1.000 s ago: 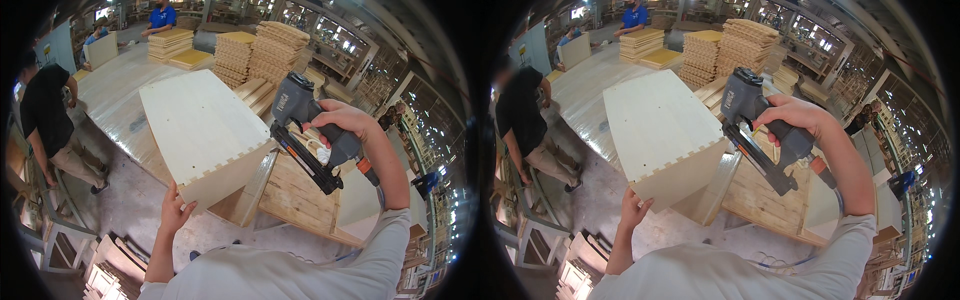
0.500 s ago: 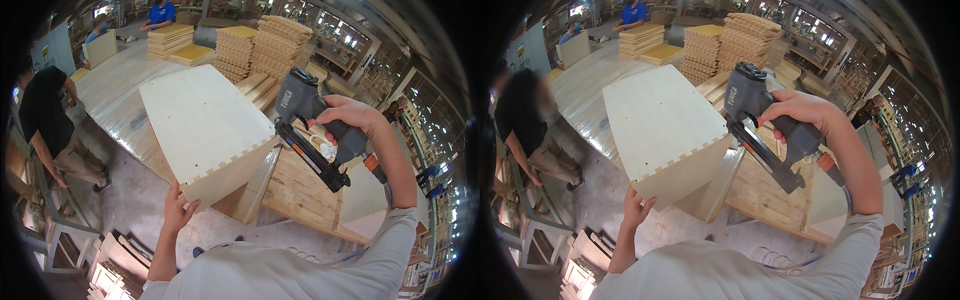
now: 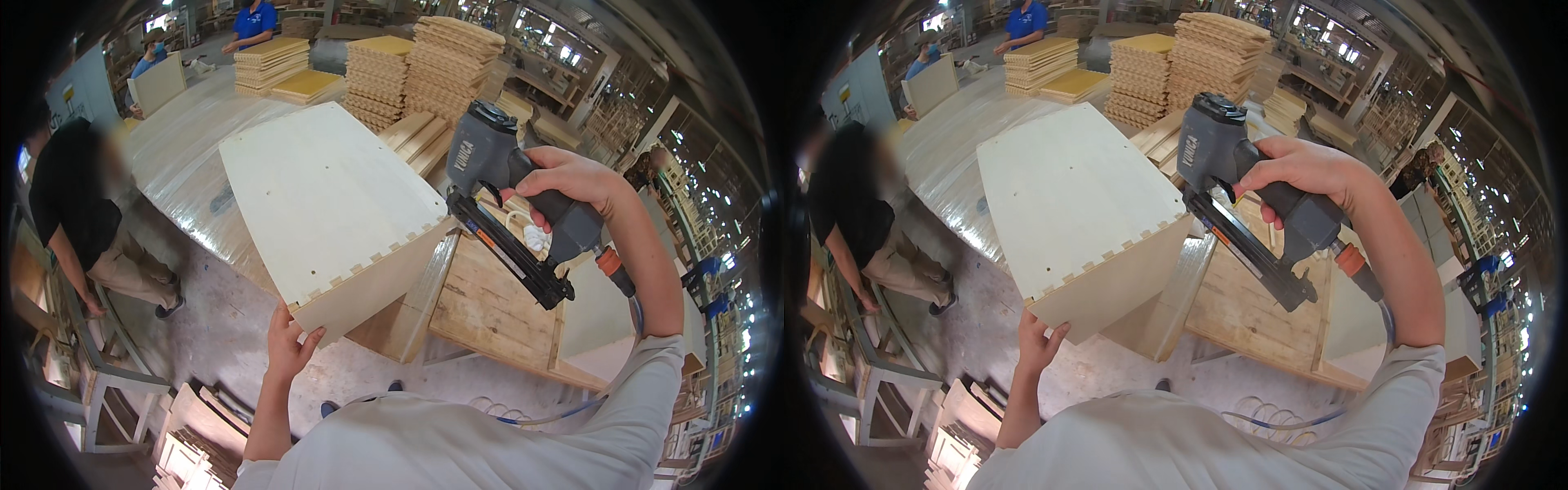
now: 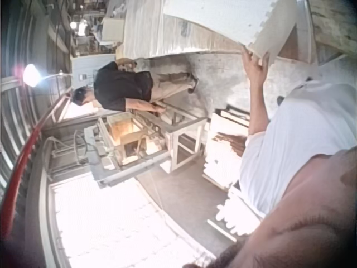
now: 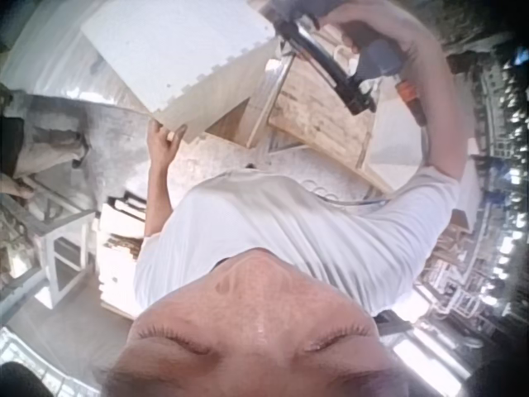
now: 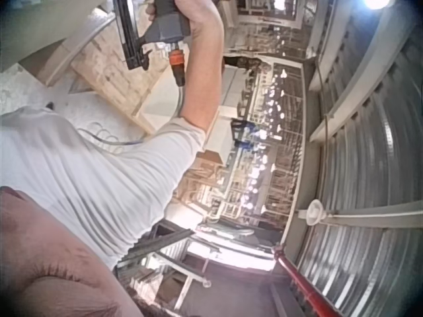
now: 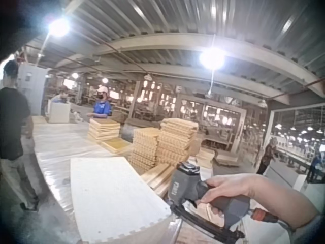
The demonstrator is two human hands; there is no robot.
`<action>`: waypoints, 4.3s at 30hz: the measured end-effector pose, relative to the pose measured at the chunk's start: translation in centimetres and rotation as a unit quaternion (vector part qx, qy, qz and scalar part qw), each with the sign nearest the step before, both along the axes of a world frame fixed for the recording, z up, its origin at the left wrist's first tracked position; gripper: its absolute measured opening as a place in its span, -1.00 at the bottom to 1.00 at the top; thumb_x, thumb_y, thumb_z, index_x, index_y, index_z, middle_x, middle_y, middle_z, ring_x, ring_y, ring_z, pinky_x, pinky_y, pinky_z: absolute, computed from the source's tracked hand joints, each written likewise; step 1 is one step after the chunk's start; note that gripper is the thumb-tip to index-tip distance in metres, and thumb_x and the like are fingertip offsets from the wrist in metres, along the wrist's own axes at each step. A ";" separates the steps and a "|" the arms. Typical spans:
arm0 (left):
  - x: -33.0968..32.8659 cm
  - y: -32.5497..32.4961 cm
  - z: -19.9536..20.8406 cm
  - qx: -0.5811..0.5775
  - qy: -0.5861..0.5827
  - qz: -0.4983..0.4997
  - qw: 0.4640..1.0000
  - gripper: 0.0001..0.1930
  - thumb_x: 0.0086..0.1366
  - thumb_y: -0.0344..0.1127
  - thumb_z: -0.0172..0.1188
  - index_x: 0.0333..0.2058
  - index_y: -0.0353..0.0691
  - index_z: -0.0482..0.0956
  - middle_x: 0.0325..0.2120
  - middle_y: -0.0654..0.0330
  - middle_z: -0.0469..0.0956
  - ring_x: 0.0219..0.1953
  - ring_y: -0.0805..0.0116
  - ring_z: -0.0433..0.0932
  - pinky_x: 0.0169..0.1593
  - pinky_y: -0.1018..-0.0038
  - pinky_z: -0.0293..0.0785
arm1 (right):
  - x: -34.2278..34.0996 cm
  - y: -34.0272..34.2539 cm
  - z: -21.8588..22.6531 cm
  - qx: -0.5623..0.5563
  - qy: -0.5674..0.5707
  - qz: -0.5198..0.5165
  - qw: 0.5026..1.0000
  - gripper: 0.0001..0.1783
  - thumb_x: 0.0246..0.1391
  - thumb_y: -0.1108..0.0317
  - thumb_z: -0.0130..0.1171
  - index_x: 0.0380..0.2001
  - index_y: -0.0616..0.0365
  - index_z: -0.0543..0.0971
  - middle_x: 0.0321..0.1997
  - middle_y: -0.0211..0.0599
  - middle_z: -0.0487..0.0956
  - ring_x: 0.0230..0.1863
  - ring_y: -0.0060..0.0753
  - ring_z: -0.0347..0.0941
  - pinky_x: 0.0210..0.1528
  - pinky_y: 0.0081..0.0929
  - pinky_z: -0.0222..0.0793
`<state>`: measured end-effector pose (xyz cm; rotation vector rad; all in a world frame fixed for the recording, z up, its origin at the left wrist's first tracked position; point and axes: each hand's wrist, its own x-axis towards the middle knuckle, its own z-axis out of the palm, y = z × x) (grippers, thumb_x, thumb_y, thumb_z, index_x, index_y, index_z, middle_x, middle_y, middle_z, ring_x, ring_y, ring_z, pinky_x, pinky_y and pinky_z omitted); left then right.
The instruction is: The person assembles wooden boxes by applying glue to the edges of flat panels, attaching side pieces, and securing them with a pneumatic nail gun. They repeatedly handle panels and trim pieces, aligning and fastening them to form box structures on a workbench.
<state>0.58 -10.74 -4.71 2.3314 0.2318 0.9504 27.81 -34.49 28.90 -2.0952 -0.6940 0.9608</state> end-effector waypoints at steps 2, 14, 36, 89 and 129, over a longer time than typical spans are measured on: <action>-0.1 0.0 -0.1 -0.001 -0.002 0.001 1.000 -0.69 0.04 -0.28 0.33 -0.19 -0.13 0.64 0.14 -0.07 0.30 -0.14 0.07 0.47 -0.09 0.29 0.43 | 0.0 -0.1 0.0 0.004 0.000 0.003 1.000 -0.60 -0.02 0.30 0.22 -0.15 0.31 0.42 -0.39 -0.23 0.54 -0.58 -0.54 0.48 -0.57 -0.51 0.52; 0.0 -0.1 -0.1 -0.007 -0.009 -0.004 1.000 -0.71 0.04 -0.31 0.32 -0.20 -0.14 0.64 0.14 -0.10 0.29 -0.09 0.03 0.47 -0.10 0.31 0.44 | 0.3 -0.3 -0.4 -0.002 0.000 -0.013 1.000 -0.63 -0.04 0.40 0.17 -0.13 0.31 0.43 -0.32 -0.28 0.55 -0.63 -0.53 0.45 -0.64 -0.53 0.44; -0.2 0.2 -0.6 -0.028 0.001 -0.010 1.000 -0.68 0.07 -0.30 0.32 -0.14 -0.10 0.63 0.27 -0.20 0.07 0.05 -0.05 0.46 -0.06 0.30 0.51 | -4.2 2.0 -0.5 -0.001 0.047 0.098 0.994 -0.67 0.01 0.34 0.17 -0.19 0.30 0.44 -0.35 -0.28 0.50 -0.56 -0.50 0.47 -0.53 -0.48 0.49; -0.1 14.1 -4.6 -0.324 -0.027 0.097 0.941 -0.67 0.35 -0.11 0.05 -0.24 -0.34 0.45 -0.15 0.01 0.52 -0.12 0.38 0.48 -0.04 0.47 0.36 | -13.1 0.2 -5.2 0.052 -0.040 0.137 0.988 -0.59 -0.05 0.47 0.20 -0.09 0.28 0.39 -0.43 -0.37 0.50 -0.52 -0.54 0.48 -0.44 -0.54 0.40; 11.2 -8.9 2.7 -0.057 0.072 -0.115 0.989 -0.53 0.15 -0.11 0.22 -0.02 -0.21 0.40 0.01 0.01 0.44 0.02 -0.02 0.43 0.05 0.25 0.37 | -4.5 -2.9 -1.9 0.140 -0.055 0.032 0.988 -0.57 -0.02 0.43 0.17 -0.07 0.37 0.36 -0.46 -0.31 0.47 -0.61 -0.48 0.48 -0.58 -0.51 0.41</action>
